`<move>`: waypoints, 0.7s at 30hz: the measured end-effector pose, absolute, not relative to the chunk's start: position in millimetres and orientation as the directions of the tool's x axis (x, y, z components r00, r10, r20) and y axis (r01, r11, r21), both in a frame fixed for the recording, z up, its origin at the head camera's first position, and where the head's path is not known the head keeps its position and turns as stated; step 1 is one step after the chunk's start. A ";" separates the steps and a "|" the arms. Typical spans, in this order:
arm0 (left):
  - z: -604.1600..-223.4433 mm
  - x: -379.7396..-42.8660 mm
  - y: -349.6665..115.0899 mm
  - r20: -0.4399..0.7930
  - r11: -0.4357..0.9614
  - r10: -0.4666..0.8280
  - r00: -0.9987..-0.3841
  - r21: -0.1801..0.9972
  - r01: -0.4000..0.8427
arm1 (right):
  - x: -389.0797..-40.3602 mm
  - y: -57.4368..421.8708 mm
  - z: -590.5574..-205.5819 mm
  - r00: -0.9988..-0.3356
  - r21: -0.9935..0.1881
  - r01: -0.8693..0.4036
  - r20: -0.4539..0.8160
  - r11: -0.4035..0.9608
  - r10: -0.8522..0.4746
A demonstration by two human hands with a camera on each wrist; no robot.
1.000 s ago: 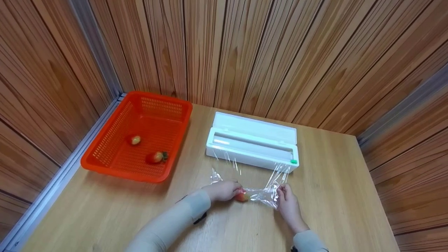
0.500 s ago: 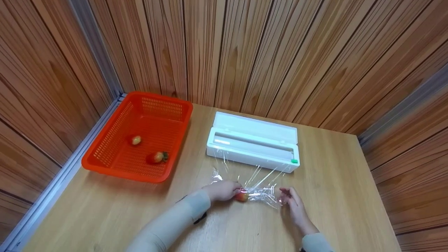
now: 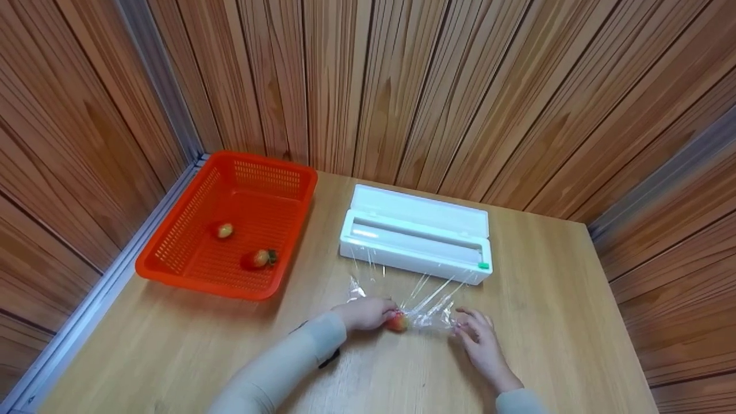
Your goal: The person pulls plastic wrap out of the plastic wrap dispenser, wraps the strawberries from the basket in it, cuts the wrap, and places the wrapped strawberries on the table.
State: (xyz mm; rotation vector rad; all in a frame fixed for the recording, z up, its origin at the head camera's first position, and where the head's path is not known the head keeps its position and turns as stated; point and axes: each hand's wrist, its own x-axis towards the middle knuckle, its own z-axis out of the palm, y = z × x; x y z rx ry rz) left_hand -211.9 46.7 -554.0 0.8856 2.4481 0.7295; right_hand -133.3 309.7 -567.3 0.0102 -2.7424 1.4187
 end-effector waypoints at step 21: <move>-554.9 -212.1 46.7 -0.225 0.664 0.672 -0.705 0.604 0.440 | -137.1 297.3 -551.6 -0.984 -0.700 0.165 -0.068 0.694 0.166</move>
